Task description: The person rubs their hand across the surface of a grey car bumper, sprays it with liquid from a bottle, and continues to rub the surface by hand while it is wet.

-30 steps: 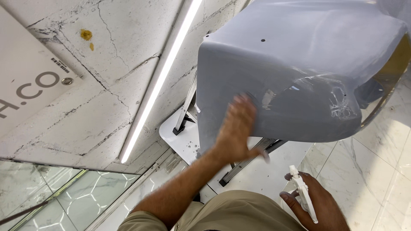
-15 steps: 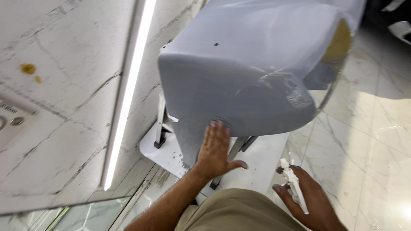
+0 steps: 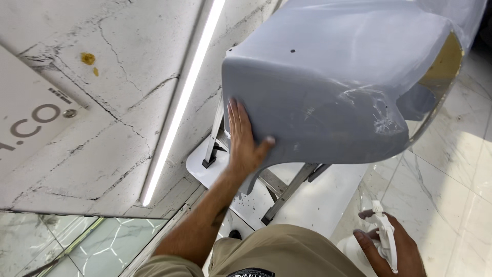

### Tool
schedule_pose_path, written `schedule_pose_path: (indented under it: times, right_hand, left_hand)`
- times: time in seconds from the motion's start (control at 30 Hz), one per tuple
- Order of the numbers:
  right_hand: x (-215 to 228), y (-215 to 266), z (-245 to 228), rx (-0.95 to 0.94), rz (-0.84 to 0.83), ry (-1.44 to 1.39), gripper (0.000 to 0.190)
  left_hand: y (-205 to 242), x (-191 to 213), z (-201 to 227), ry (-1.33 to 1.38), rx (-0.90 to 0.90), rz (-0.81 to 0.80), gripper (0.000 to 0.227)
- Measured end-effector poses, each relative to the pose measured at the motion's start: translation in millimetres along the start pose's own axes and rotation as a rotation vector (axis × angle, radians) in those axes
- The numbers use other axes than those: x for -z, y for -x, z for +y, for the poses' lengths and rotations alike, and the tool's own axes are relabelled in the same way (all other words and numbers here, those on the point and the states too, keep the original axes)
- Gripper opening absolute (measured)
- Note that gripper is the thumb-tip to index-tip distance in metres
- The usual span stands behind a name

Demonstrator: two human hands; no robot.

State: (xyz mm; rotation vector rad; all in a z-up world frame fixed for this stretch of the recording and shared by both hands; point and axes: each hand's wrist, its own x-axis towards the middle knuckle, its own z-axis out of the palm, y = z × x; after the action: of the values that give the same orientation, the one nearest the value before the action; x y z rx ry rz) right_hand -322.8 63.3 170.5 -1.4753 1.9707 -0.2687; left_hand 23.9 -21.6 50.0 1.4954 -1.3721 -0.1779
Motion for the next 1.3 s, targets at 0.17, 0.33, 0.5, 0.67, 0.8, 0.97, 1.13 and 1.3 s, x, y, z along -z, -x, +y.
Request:
schedule_pose_path:
  times: [0.17,0.33,0.5,0.67,0.8,0.97,1.13,1.3]
  right_hand:
    - [-13.6,-12.7,12.6,-0.006,-0.002,0.085,0.043]
    - [-28.0,-19.3,20.4,0.051,-0.031,0.159,0.042]
    - [-31.5,2.9,-6.8,-0.032,-0.076,0.123,0.042]
    - [-29.1,23.9,-11.9,-0.148,-0.085,0.119,0.046]
    - [-22.9,33.9,10.4,-0.118,-0.058,0.104,0.043]
    - [-11.8,43.0,27.0,-0.063,-0.044,0.064,0.044]
    - [11.7,44.8,66.9,0.052,-0.033,0.091,0.043]
    - [43.2,41.3,113.7,0.073,-0.031,0.249,0.044]
  left_hand:
    - [67.3,-10.8,-2.5,-0.052,0.017,-0.173,0.132]
    - [-5.8,9.7,-33.6,-0.187,-0.119,-0.153,0.137]
    - [-69.8,38.3,-85.1,-0.019,-0.126,-0.021,0.116]
    - [-16.4,19.2,-80.4,-0.021,-0.138,-0.023,0.121]
    - [56.1,-11.0,-79.1,-0.034,-0.035,-0.024,0.122]
    - [129.2,-56.6,-106.1,0.054,0.085,0.057,0.097]
    - [156.3,-98.7,-97.1,0.199,0.312,0.257,0.084]
    - [188.8,-119.6,-101.4,0.226,0.366,0.361,0.070]
